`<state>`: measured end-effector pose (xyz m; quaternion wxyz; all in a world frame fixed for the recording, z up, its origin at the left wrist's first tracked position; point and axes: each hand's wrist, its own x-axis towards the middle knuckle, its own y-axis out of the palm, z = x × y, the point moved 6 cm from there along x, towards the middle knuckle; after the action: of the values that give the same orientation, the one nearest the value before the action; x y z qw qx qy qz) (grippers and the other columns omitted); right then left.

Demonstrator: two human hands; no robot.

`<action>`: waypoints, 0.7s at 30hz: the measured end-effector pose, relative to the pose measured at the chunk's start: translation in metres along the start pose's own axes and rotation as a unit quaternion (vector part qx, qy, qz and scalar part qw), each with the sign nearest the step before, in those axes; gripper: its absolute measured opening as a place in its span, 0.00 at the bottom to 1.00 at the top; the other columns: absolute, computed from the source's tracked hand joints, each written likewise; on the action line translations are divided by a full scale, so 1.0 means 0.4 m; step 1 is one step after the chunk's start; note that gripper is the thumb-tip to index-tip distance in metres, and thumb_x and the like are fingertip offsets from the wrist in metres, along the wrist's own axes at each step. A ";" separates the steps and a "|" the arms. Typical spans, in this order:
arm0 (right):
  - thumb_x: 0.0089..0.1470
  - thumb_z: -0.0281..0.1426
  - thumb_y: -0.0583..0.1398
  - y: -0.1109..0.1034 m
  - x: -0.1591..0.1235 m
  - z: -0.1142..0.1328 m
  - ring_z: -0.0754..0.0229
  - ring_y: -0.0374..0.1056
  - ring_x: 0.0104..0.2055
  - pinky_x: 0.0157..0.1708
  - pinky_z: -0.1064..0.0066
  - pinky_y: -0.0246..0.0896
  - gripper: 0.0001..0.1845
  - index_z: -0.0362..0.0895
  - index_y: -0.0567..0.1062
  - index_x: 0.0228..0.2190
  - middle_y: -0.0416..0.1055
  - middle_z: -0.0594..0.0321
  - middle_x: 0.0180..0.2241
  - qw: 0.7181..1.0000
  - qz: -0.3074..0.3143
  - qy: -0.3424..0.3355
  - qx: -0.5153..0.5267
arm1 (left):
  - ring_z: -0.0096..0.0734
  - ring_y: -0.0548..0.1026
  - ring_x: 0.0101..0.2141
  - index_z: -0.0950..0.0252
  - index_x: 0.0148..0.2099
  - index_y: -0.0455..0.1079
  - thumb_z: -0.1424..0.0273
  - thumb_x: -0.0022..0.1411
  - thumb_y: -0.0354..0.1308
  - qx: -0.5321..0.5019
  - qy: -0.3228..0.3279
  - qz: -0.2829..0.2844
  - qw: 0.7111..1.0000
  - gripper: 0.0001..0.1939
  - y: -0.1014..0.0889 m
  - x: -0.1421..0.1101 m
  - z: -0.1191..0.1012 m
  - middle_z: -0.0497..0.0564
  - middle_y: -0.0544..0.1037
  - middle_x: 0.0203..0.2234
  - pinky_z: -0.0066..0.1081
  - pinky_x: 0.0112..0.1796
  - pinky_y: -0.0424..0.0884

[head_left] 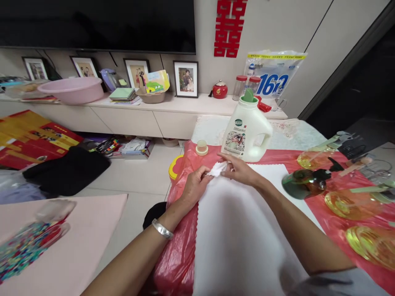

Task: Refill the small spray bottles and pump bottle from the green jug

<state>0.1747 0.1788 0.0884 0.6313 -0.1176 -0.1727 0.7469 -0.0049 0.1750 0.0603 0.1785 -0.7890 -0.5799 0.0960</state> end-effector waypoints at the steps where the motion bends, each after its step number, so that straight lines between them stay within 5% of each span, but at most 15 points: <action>1: 0.41 0.37 0.69 0.008 0.006 -0.004 0.63 0.67 0.25 0.27 0.69 0.64 0.22 0.45 0.81 0.41 0.77 0.61 0.35 1.000 0.016 0.004 0.022 | 0.33 0.75 0.36 0.62 0.41 0.70 0.67 0.63 0.57 0.001 0.006 0.007 1.000 0.06 -0.003 -0.008 -0.002 0.49 0.79 0.35 0.30 0.41 0.71; 4: 0.42 0.45 0.71 -0.003 0.001 -0.034 0.62 0.66 0.24 0.26 0.70 0.63 0.19 0.42 0.76 0.25 0.70 0.64 0.22 0.995 0.011 0.024 0.094 | 0.40 0.76 0.50 0.65 0.54 0.68 0.71 0.67 0.52 0.066 0.034 -0.007 0.997 0.15 -0.035 -0.053 0.006 0.58 0.79 0.50 0.38 0.53 0.70; 7: 0.42 0.49 0.72 -0.042 -0.022 -0.069 0.63 0.66 0.25 0.28 0.68 0.66 0.24 0.43 0.73 0.27 0.69 0.65 0.22 0.984 -0.045 0.041 0.167 | 0.44 0.72 0.57 0.65 0.55 0.70 0.75 0.69 0.49 0.212 0.118 0.033 0.969 0.15 -0.055 -0.155 0.011 0.61 0.76 0.55 0.46 0.59 0.66; 11: 0.41 0.47 0.73 -0.062 -0.035 -0.094 0.64 0.65 0.25 0.29 0.67 0.69 0.24 0.45 0.72 0.29 0.69 0.67 0.24 0.966 -0.104 0.061 0.227 | 0.44 0.75 0.50 0.64 0.47 0.73 0.65 0.73 0.53 0.297 0.309 0.102 0.898 0.10 -0.053 -0.380 -0.022 0.56 0.80 0.44 0.46 0.54 0.67; 14: 0.40 0.45 0.74 -0.040 -0.024 -0.099 0.65 0.65 0.25 0.28 0.69 0.69 0.23 0.44 0.72 0.28 0.68 0.67 0.23 0.959 -0.120 0.077 0.246 | 0.42 0.75 0.44 0.66 0.47 0.73 0.54 0.70 0.56 0.312 0.416 0.194 0.832 0.19 -0.020 -0.544 -0.045 0.54 0.80 0.38 0.47 0.56 0.63; 16: 0.40 0.44 0.74 -0.021 -0.015 -0.100 0.66 0.64 0.25 0.27 0.70 0.68 0.23 0.44 0.72 0.28 0.68 0.67 0.23 0.955 -0.129 0.085 0.252 | 0.40 0.74 0.42 0.67 0.48 0.72 0.62 0.72 0.55 0.344 0.441 0.207 0.803 0.13 -0.003 -0.605 -0.047 0.54 0.80 0.40 0.45 0.55 0.64; 21: 0.44 0.43 0.73 -0.005 -0.009 -0.096 0.66 0.65 0.25 0.25 0.73 0.68 0.21 0.44 0.72 0.29 0.67 0.69 0.23 0.952 -0.154 0.092 0.247 | 0.36 0.69 0.31 0.65 0.39 0.70 0.80 0.68 0.50 0.409 0.394 0.145 0.810 0.09 0.000 -0.611 -0.030 0.53 0.76 0.32 0.37 0.38 0.67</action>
<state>0.1921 0.1799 0.0540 0.7610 0.0023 0.0602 0.6459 -0.0760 -0.0592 0.0578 0.6820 -0.6882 -0.2455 0.0304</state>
